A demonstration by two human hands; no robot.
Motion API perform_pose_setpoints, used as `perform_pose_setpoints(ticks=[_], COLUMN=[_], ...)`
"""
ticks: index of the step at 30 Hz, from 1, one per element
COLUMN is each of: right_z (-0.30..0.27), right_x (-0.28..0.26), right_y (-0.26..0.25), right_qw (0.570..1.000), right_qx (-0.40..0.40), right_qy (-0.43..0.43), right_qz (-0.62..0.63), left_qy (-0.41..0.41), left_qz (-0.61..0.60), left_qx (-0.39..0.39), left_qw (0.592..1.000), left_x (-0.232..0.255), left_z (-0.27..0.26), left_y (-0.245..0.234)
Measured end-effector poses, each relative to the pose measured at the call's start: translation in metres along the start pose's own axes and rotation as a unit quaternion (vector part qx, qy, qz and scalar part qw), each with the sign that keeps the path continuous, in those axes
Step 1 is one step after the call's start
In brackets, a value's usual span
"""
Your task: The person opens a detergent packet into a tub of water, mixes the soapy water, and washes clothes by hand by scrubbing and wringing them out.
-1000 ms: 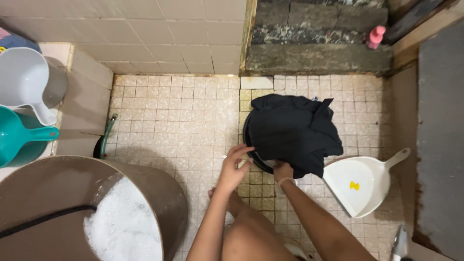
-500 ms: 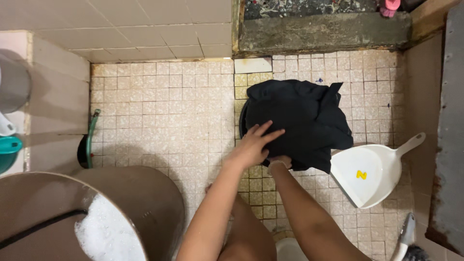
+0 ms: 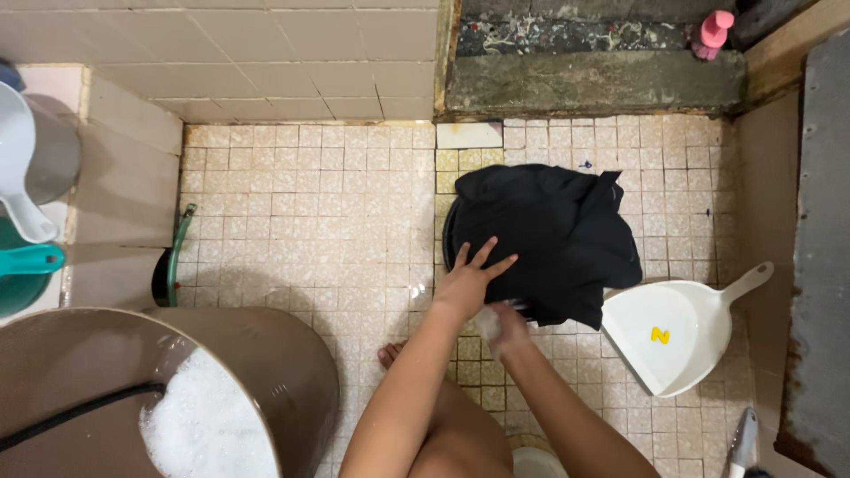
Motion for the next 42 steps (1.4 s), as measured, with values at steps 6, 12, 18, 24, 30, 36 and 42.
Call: perform_pose_setpoints(ticks=[6,12,18,24,30,36,42], right_z=[-0.139,-0.277,-0.341,-0.407,-0.476,-0.528,-0.535], right_x=[-0.065,-0.131,-0.159,-0.146,-0.098,-0.055,-0.001], right_y=[0.031,0.123,0.209,0.295,0.362,0.42,0.463], right_qw=[0.988,0.963,0.902,0.828,0.747,0.666,0.592], right_qx=[0.055,-0.058,-0.289,-0.395,-0.486,-0.555,-0.545], right_qy=[-0.005,-0.097,-0.198,-0.25,-0.285,-0.315,-0.366], right_qz=[-0.146,-0.246,-0.253,-0.309,-0.353,-0.386,-0.467], left_qy=[-0.04,-0.025,0.094,0.199,0.248,0.226,0.013], left_qz=[0.034,-0.152,-0.837,-0.544,-0.445,-0.372,-0.297], left_qx=[-0.045,-0.015,-0.009,0.451,0.54,0.567,0.633], left_qw=[0.998,0.988,0.539,0.679,0.67,0.699,0.714], left_x=[-0.012,-0.03,-0.01,0.031,0.083,0.075,-0.047], left_z=[-0.002,-0.015,-0.161,-0.4,-0.559,-0.616,-0.619], left_y=[0.01,0.008,-0.058,-0.158,-0.188,-0.167,-0.136])
Point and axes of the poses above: each hand's wrist, its own z-axis towards the middle knuckle, its own y-axis out of the palm, x = y × z, the point moved 9 cm from there along z, towards the middle knuckle, and after that the axes turned 2 degrees about -z, right-handed, at the moved point
